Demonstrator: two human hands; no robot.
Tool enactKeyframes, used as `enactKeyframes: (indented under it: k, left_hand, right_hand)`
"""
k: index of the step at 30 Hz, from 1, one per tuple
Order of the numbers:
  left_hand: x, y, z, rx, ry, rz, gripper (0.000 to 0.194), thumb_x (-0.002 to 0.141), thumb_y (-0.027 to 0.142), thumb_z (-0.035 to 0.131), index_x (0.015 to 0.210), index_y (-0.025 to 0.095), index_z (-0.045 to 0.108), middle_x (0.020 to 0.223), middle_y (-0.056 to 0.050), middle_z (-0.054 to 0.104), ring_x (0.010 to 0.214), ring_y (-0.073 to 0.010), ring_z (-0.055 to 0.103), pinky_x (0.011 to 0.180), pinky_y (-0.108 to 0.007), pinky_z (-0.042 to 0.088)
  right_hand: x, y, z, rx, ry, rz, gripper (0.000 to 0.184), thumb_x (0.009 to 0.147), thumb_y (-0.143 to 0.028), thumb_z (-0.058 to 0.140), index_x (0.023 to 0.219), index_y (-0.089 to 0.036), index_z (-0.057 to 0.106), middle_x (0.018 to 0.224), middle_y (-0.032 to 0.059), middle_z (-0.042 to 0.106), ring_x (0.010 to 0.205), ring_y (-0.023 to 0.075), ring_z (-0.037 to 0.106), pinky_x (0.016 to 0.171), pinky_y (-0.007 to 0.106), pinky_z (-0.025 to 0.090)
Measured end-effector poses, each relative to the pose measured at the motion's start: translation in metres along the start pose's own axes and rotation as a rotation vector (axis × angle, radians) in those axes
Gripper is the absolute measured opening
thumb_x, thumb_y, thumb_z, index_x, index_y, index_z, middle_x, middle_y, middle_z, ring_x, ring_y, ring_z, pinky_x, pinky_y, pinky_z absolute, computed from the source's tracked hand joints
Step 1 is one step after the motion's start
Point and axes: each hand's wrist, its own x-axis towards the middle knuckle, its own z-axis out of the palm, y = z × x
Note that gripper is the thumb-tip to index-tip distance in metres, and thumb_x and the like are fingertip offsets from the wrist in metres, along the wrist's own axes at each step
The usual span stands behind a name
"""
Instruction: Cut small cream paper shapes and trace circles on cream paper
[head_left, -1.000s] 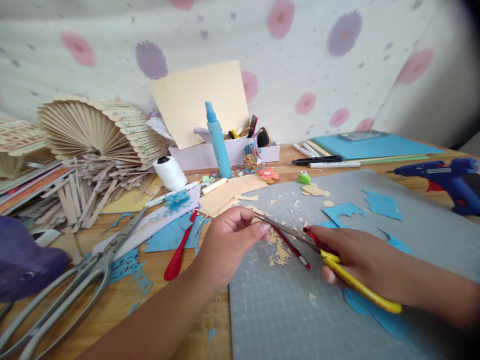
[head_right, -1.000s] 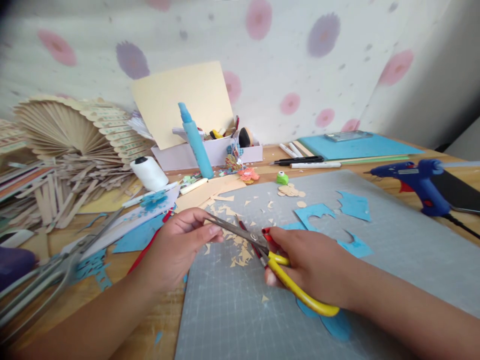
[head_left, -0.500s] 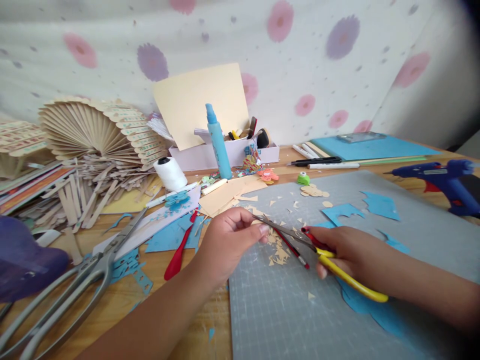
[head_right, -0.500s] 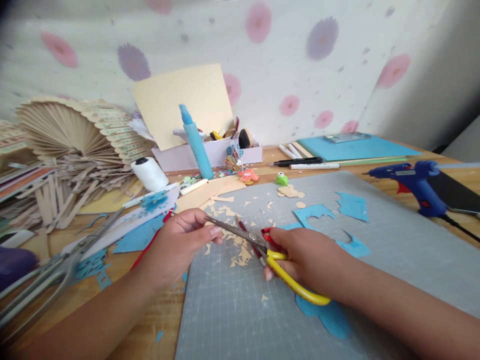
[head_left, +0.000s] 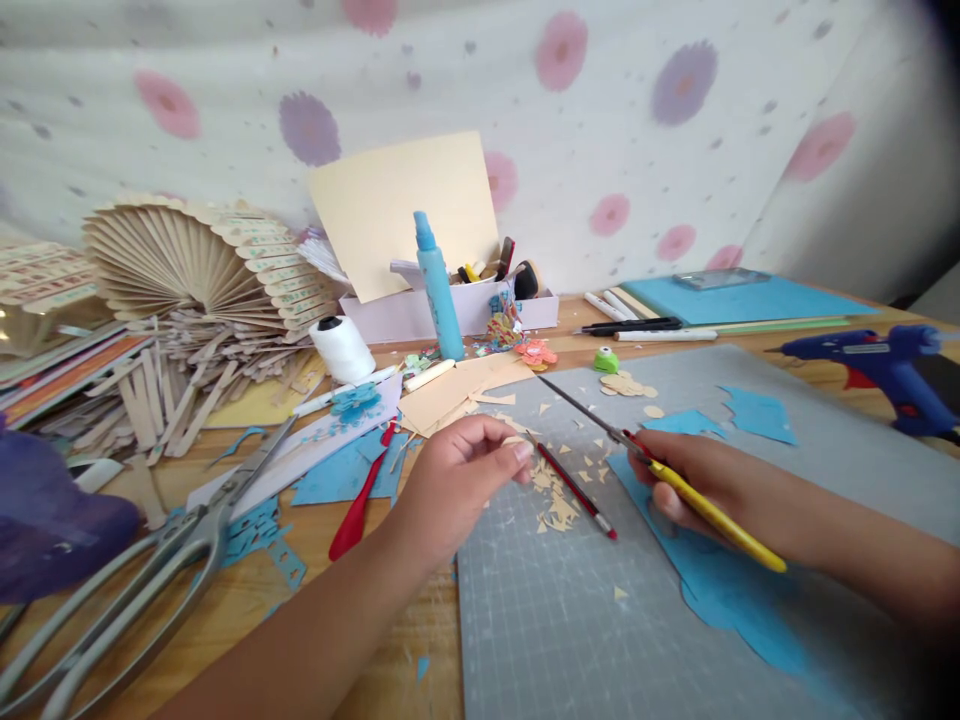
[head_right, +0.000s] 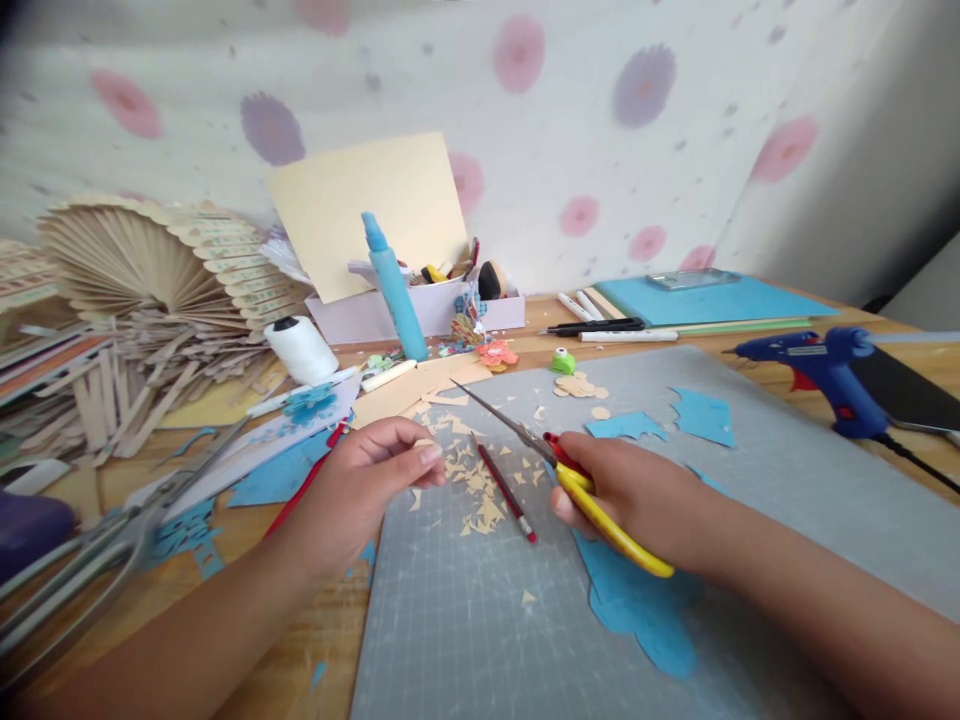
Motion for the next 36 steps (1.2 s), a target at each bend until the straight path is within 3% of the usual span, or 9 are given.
enactKeyframes:
  k: [4,9,16,19,22,26,30,32,36]
  left_hand:
    - [0.0,-0.003,-0.006,0.198,0.07,0.048,0.019,0.075,0.036,0.061,0.069,0.018,0.062,0.063,0.002,0.056,0.061,-0.0118,0.049,0.059,-0.024,0.04]
    - [0.016,-0.008,-0.007,0.57,0.008,0.139,0.024,0.084,0.035,0.048,0.078,0.017,0.062,0.068,0.0,0.057,0.063,-0.0136,0.051,0.057,-0.025,0.04]
    - [0.123,0.002,0.062,0.867,-0.392,0.169,0.012,0.08,0.018,0.063,0.091,0.017,0.066,0.076,0.0,0.065,0.07,-0.0139,0.06,0.065,-0.026,0.048]
    - [0.163,0.004,0.092,0.967,-0.442,0.193,0.021,0.088,0.026,0.06,0.104,0.014,0.061,0.095,-0.004,0.065,0.082,-0.0163,0.062,0.074,-0.035,0.053]
    - [0.178,0.006,0.101,1.066,-0.396,0.195,0.029,0.09,0.033,0.057,0.112,0.015,0.058,0.108,-0.007,0.063,0.09,-0.0192,0.062,0.079,-0.039,0.054]
    - [0.175,0.022,0.071,1.149,-0.095,0.202,0.038,0.09,0.037,0.055,0.122,0.017,0.053,0.114,-0.009,0.06,0.096,-0.0215,0.061,0.084,-0.043,0.052]
    - [0.156,0.039,0.002,1.188,0.16,0.141,0.031,0.093,0.039,0.05,0.116,0.019,0.057,0.115,-0.008,0.06,0.097,-0.0211,0.06,0.085,-0.041,0.052]
    - [0.138,0.039,-0.034,1.22,0.203,0.083,0.032,0.091,0.038,0.053,0.115,0.016,0.058,0.117,-0.007,0.059,0.101,-0.0249,0.059,0.086,-0.043,0.051]
    - [0.098,0.021,-0.082,1.288,0.062,-0.059,0.028,0.09,0.032,0.057,0.112,0.015,0.059,0.114,-0.008,0.061,0.098,-0.0212,0.061,0.083,-0.041,0.053]
  right_hand:
    - [-0.005,0.012,-0.012,0.098,-0.074,-0.035,0.026,0.083,-0.048,0.043,0.088,-0.022,0.049,0.074,0.0038,0.058,0.064,0.0209,0.056,0.06,0.034,0.048]
    - [0.001,0.028,-0.03,0.337,0.235,0.006,0.042,0.079,-0.066,0.043,0.08,-0.024,0.047,0.072,0.0013,0.051,0.063,0.019,0.048,0.057,0.033,0.044]
    - [0.017,0.062,-0.04,0.413,0.477,0.194,0.038,0.071,-0.061,0.054,0.074,-0.024,0.044,0.058,-0.0056,0.042,0.052,0.0142,0.041,0.049,0.028,0.036]
    - [0.021,0.076,-0.041,0.383,0.527,0.199,0.035,0.071,-0.058,0.052,0.073,-0.024,0.044,0.059,-0.0052,0.043,0.056,0.0154,0.044,0.052,0.028,0.037]
    - [0.022,0.081,-0.044,0.34,0.554,0.212,0.033,0.072,-0.056,0.049,0.071,-0.024,0.042,0.06,-0.004,0.046,0.058,0.0165,0.047,0.053,0.029,0.038]
    - [0.021,0.081,-0.049,0.258,0.539,0.236,0.032,0.075,-0.055,0.049,0.07,-0.024,0.041,0.061,-0.0034,0.049,0.058,0.0162,0.049,0.053,0.028,0.038]
    - [0.021,0.076,-0.05,0.109,0.481,0.276,0.031,0.077,-0.053,0.051,0.071,-0.024,0.041,0.064,-0.0011,0.053,0.059,0.0178,0.049,0.051,0.028,0.034]
    - [0.021,0.071,-0.047,0.029,0.436,0.276,0.03,0.076,-0.051,0.053,0.072,-0.024,0.042,0.065,0.0007,0.055,0.059,0.0189,0.049,0.05,0.028,0.032]
    - [0.02,0.054,-0.033,-0.092,0.312,0.218,0.024,0.075,-0.045,0.058,0.075,-0.023,0.048,0.07,0.0052,0.061,0.061,0.0218,0.053,0.049,0.028,0.029]
